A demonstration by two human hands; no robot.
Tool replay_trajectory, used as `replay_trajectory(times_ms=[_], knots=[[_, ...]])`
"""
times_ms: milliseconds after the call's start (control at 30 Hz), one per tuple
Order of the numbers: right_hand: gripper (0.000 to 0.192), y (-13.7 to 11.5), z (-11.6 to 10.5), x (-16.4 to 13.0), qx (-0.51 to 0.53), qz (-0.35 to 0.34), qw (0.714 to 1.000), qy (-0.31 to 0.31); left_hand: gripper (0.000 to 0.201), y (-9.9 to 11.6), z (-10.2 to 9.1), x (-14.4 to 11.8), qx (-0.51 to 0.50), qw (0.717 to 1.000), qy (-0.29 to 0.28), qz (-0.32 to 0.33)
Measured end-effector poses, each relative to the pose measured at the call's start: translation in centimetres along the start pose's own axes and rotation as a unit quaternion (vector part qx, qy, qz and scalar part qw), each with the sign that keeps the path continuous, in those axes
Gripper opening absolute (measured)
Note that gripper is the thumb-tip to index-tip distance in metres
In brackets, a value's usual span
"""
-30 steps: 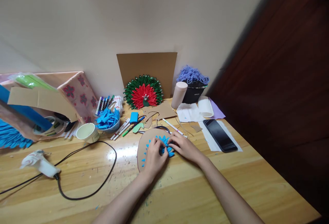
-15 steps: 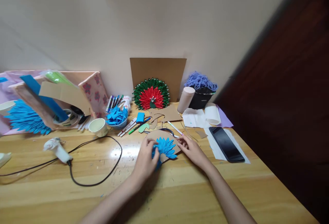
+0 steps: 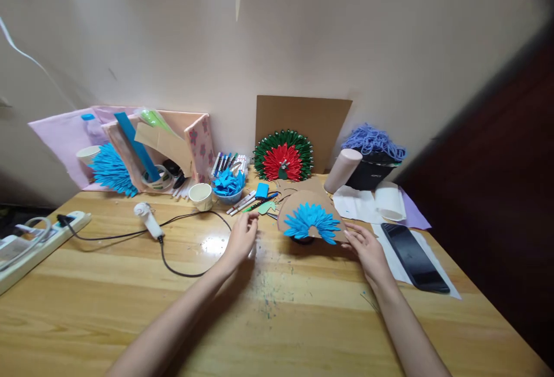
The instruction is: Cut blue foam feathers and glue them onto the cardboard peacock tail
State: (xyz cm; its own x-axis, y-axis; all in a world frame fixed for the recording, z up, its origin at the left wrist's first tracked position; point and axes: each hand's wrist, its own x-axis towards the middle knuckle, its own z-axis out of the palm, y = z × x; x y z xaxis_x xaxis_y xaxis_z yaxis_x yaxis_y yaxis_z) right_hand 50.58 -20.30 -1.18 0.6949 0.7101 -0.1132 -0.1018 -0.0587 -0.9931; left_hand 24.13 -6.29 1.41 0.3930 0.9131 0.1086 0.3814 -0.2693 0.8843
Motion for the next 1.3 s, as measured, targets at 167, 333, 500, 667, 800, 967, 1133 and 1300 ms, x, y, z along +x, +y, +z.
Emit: replay_trajectory(times_ms=[167,333,500,667,800,967,1133,1300], knots=[[0.049,1.4,0.0,0.5,0.037,0.012,0.999,0.03,0.02,-0.2,1.8,6.8,0.22,0.971,0.046,0.076],[0.046,2.2,0.1,0.7,0.091,0.002,0.994,0.064,0.021,-0.4,4.2,10.6,0.264,0.96,0.062,0.065],[0.048,2.0,0.7,0.8,0.134,0.01,0.99,0.053,0.016,-0.1,3.6,11.3,0.278,0.956,0.07,0.056],[0.047,0.7,3.2,1.4,0.146,0.011,0.989,0.0,0.029,1.7,1.7,10.3,0.26,0.96,0.076,0.068],[0.049,0.1,4.0,2.7,0.113,-0.005,0.993,-0.035,0.038,2.5,0.3,7.5,0.184,0.977,0.056,0.088],[0.045,0.3,1.8,2.2,-0.118,-0.132,0.982,0.071,0.038,2.1,0.0,3.7,-0.038,0.996,-0.074,0.015],[0.028,-0.3,2.9,-1.4,-0.155,-0.132,0.979,-0.024,0.031,3.2,1.5,1.3,-0.133,0.978,-0.158,-0.037],[0.027,-0.9,7.4,-3.5,-0.086,-0.055,0.98,-0.172,0.027,3.8,2.6,0.2,-0.157,0.975,-0.152,-0.038]])
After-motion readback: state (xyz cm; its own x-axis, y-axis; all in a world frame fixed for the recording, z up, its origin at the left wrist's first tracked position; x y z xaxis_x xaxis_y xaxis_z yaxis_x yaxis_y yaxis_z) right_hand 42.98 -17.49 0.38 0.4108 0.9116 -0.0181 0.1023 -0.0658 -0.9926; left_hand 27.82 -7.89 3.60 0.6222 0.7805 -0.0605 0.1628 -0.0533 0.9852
